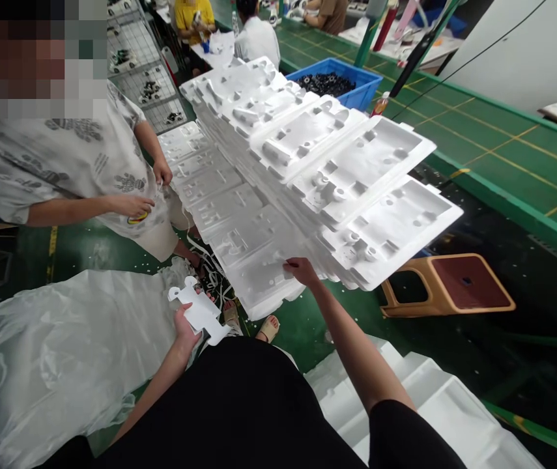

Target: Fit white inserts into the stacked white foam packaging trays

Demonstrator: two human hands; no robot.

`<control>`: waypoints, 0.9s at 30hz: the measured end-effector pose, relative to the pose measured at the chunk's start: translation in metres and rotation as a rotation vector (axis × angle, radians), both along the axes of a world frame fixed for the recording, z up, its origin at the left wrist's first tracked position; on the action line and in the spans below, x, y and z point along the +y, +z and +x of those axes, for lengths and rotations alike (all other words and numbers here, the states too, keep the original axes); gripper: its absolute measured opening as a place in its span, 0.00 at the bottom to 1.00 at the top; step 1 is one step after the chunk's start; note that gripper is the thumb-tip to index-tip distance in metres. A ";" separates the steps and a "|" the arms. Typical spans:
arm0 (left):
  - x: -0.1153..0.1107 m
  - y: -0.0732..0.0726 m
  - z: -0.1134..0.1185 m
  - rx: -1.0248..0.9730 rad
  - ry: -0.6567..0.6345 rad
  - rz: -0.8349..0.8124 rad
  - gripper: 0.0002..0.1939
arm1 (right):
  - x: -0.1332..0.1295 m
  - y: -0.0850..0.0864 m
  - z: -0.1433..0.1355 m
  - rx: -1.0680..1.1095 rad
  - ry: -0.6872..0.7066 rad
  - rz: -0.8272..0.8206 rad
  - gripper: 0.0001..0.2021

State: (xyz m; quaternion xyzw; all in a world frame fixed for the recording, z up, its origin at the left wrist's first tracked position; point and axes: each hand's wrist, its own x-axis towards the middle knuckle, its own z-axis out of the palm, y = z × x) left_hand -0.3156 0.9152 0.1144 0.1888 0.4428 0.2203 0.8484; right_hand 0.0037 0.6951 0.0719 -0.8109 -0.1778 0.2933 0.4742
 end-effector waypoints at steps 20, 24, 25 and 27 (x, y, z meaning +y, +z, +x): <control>-0.003 -0.003 0.003 -0.034 -0.027 -0.014 0.21 | 0.011 -0.009 0.025 -0.148 0.004 -0.121 0.12; -0.004 -0.007 0.003 -0.032 -0.030 -0.033 0.23 | 0.001 -0.012 0.026 -0.174 -0.002 -0.113 0.15; -0.004 -0.009 0.003 -0.028 -0.028 -0.036 0.24 | -0.002 -0.013 0.026 -0.179 -0.007 -0.115 0.15; -0.004 -0.012 0.003 -0.033 -0.032 -0.036 0.24 | -0.006 -0.015 0.027 -0.192 -0.022 -0.125 0.15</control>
